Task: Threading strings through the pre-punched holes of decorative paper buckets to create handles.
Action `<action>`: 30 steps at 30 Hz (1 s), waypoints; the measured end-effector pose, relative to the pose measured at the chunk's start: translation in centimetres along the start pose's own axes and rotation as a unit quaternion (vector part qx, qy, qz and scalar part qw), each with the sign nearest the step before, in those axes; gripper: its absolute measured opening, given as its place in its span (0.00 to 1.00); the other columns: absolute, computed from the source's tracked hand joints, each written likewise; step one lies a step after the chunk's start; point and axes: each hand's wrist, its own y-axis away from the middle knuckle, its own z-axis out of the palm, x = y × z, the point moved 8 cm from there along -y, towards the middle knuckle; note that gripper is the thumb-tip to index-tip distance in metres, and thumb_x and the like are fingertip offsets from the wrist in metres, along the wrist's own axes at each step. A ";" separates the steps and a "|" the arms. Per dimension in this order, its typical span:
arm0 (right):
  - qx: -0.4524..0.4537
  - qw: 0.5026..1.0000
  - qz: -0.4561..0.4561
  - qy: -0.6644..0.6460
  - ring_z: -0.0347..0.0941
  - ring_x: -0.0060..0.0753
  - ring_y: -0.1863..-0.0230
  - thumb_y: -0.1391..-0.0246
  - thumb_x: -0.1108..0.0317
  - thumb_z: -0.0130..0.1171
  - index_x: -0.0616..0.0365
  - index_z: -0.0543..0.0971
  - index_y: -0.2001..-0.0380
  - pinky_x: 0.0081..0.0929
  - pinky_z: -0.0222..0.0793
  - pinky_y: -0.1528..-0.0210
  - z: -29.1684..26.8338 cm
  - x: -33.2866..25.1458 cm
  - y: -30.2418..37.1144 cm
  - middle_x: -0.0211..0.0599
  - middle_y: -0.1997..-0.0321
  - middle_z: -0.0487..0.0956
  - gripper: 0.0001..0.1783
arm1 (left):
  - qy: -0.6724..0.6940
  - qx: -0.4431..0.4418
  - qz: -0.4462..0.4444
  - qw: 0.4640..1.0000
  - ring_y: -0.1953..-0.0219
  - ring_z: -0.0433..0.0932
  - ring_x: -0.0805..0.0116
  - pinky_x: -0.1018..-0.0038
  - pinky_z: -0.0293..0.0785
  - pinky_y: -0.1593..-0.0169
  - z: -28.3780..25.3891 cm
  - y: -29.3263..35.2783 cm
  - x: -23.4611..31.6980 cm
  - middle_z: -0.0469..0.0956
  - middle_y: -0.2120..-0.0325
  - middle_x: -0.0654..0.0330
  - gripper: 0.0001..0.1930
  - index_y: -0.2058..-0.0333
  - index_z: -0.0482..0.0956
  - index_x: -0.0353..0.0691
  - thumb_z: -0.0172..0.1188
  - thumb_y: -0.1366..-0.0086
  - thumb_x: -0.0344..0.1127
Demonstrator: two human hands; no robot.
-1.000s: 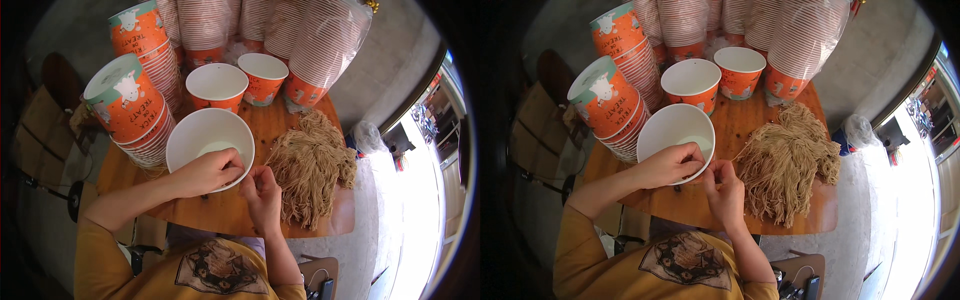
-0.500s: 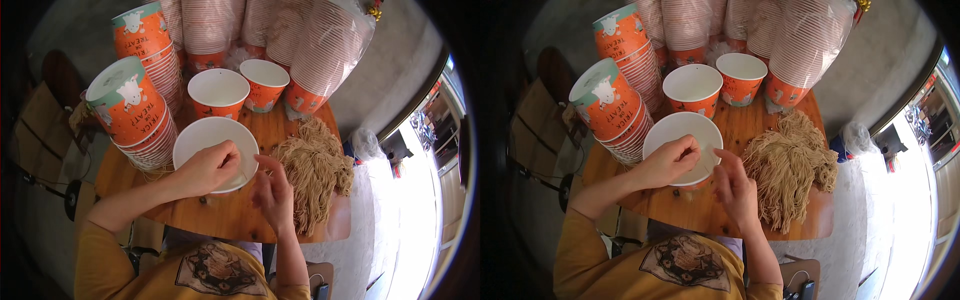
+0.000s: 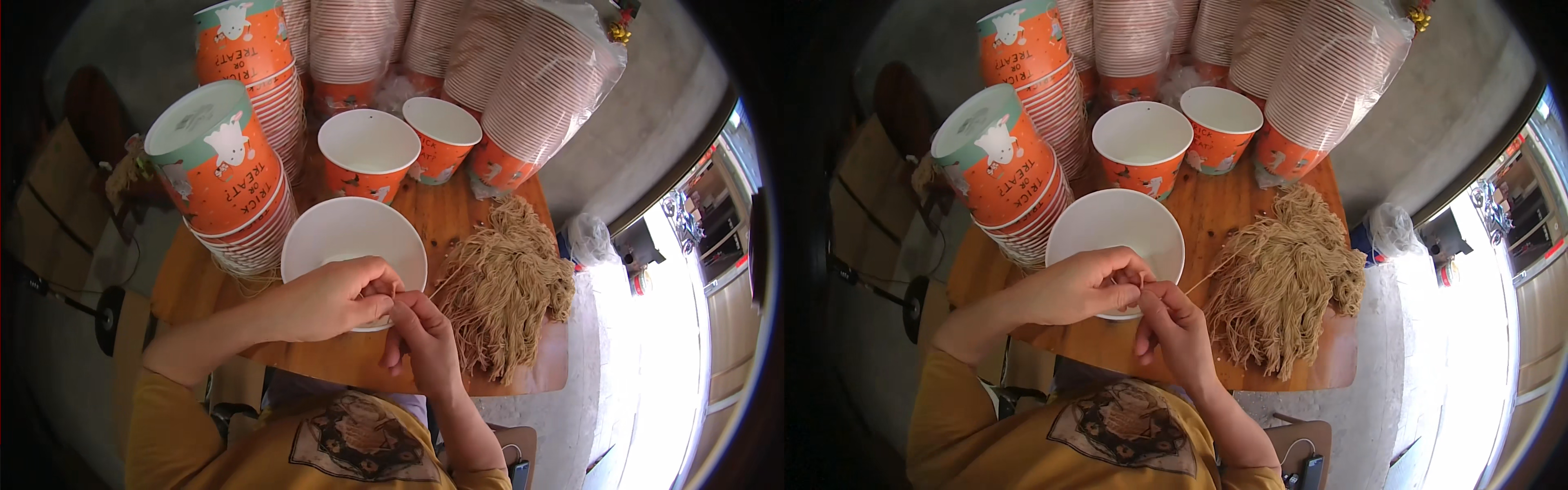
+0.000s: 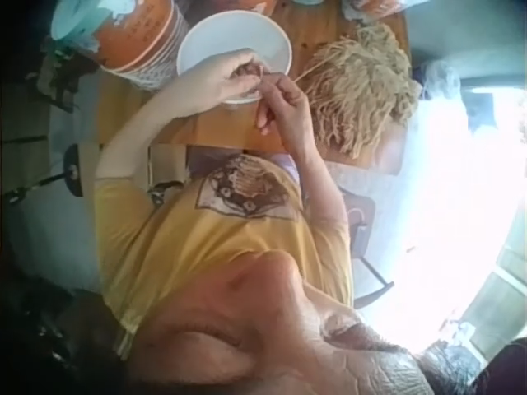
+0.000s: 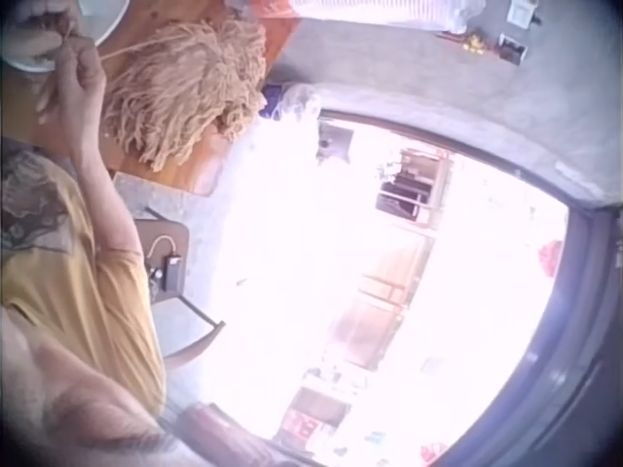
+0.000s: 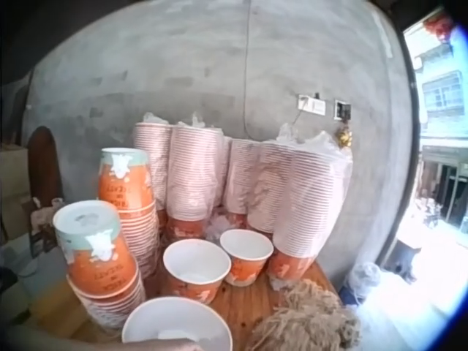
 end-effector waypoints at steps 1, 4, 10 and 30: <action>0.010 1.000 -0.003 -0.025 0.66 0.17 0.88 0.33 0.61 0.48 0.55 0.74 0.61 0.15 0.65 0.82 0.0 0.2 -0.2 0.27 0.86 0.71 0.11 | 0.001 0.002 0.000 1.000 0.60 0.76 0.72 0.74 0.73 0.56 -0.1 0.2 -0.2 0.78 0.62 0.57 0.12 0.53 0.70 0.32 0.52 0.31 0.32; 0.015 0.995 0.007 -0.097 0.63 0.17 0.90 0.33 0.60 0.47 0.55 0.73 0.60 0.17 0.67 0.83 0.6 0.4 -0.2 0.26 0.88 0.67 0.11 | 0.076 0.001 0.007 0.997 0.58 0.76 0.72 0.74 0.72 0.53 -0.3 0.6 -0.5 0.78 0.60 0.56 0.13 0.53 0.70 0.31 0.53 0.31 0.33; -0.009 0.995 -0.038 -0.090 0.59 0.17 0.91 0.32 0.60 0.44 0.55 0.71 0.60 0.18 0.68 0.83 1.1 0.4 -0.4 0.26 0.88 0.66 0.11 | 0.120 -0.043 -0.022 0.992 0.59 0.77 0.72 0.76 0.72 0.53 0.3 0.0 -2.3 0.79 0.62 0.57 0.16 0.54 0.72 0.31 0.59 0.34 0.36; 0.004 0.786 -0.318 0.531 0.70 0.41 0.68 0.52 0.73 0.59 0.56 0.77 0.72 0.34 0.69 0.65 4.3 -9.2 4.1 0.37 0.72 0.72 0.02 | 0.063 -0.013 0.018 0.998 0.67 0.74 0.77 0.77 0.71 0.62 -0.3 -1.7 -2.7 0.78 0.69 0.63 0.08 0.63 0.74 0.35 0.57 0.34 0.34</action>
